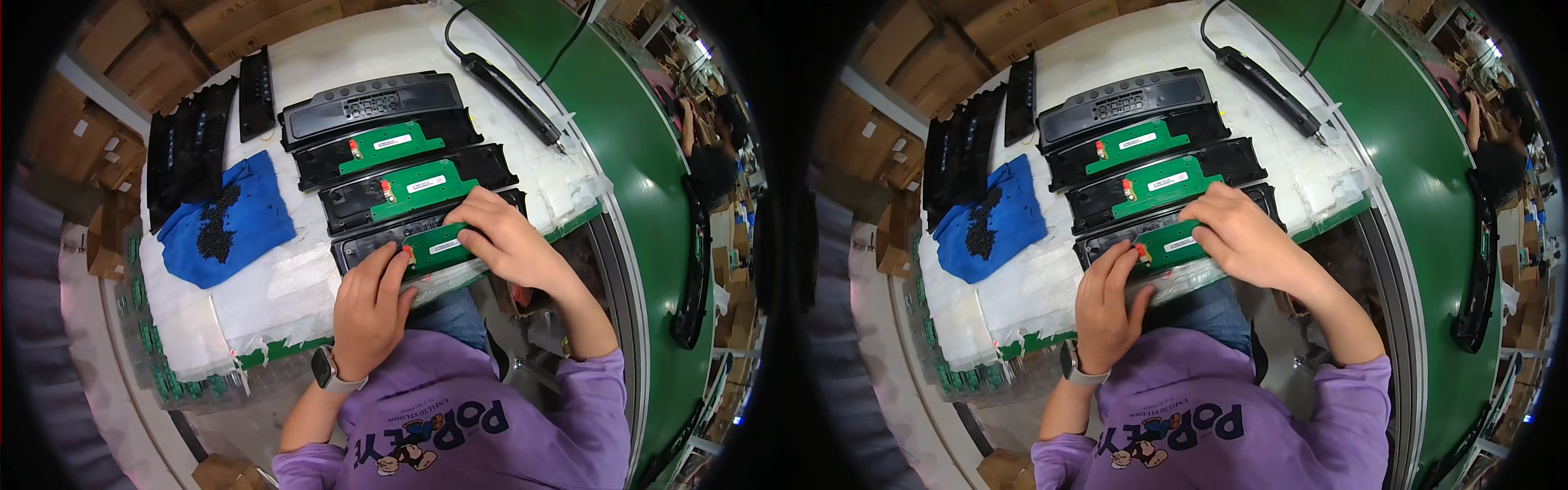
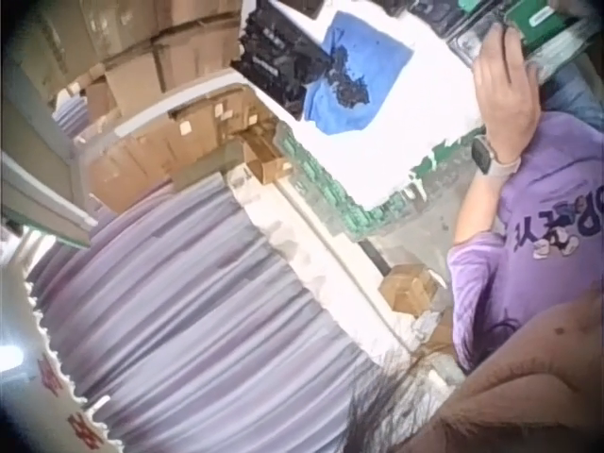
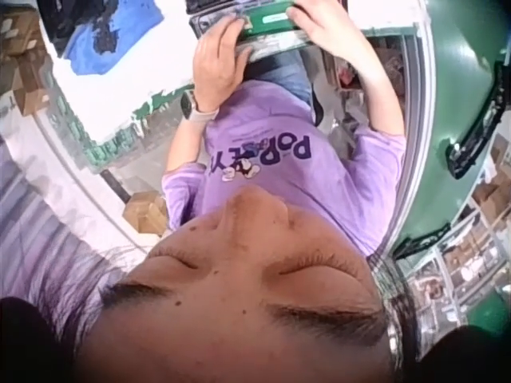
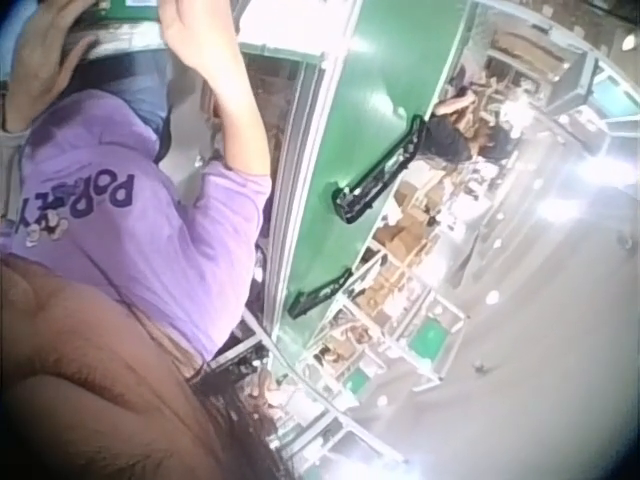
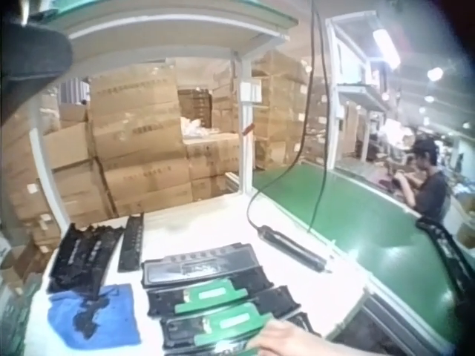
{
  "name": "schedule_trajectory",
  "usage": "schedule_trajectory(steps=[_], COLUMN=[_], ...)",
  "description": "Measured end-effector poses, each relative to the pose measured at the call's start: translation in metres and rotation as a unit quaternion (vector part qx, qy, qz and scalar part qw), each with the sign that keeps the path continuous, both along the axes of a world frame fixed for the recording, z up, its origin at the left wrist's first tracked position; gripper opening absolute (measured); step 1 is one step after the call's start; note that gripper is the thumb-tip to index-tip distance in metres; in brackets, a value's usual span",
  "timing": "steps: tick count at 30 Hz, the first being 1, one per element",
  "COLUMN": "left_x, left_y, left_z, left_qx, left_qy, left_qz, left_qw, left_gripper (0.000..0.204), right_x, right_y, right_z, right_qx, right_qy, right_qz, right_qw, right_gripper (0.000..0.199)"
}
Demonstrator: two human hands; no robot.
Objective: Use an electric screwdriver to install screws and internal components into plastic battery pack housings on an assembly line.
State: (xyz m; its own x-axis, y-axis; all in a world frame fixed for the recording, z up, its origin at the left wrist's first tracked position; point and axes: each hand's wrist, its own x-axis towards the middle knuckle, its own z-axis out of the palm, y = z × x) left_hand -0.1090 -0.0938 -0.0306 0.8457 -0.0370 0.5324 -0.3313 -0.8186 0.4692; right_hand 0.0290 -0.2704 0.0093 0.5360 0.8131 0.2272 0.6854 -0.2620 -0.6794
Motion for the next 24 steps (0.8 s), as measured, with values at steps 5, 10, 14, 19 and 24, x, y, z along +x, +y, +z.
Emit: schedule_trajectory(steps=[5, 10, 14, 19, 24], left_x=[0.005, 0.009, 0.010, 0.008, 0.011], left_y=[-0.001, -0.003, 0.000, 0.004, 0.024], left_z=[-0.005, -0.007, -0.005, 0.002, 0.026], left_qx=[0.075, 0.083, 0.078, 0.056, 0.006], left_qy=[-0.006, -0.003, 0.010, 0.029, 0.047], left_qz=[0.020, 0.033, 0.028, 0.014, -0.004], left_qw=[0.997, 0.996, 0.997, 0.998, 0.999], left_gripper=[0.041, 0.040, 0.040, 0.044, 0.030], right_x=[-0.004, -0.008, -0.005, -0.004, -0.006], right_y=[-0.002, -0.006, -0.020, -0.015, -0.007], right_z=[0.006, -0.002, -0.011, -0.017, -0.015], right_qx=[-0.086, -0.017, 0.026, 0.029, 0.045], right_qy=[-0.089, -0.149, -0.104, -0.188, -0.192], right_qz=[-0.049, -0.111, -0.049, -0.023, -0.016], right_qw=[0.991, 0.982, 0.993, 0.981, 0.980], right_gripper=[0.027, 0.033, 0.034, 0.036, 0.035])
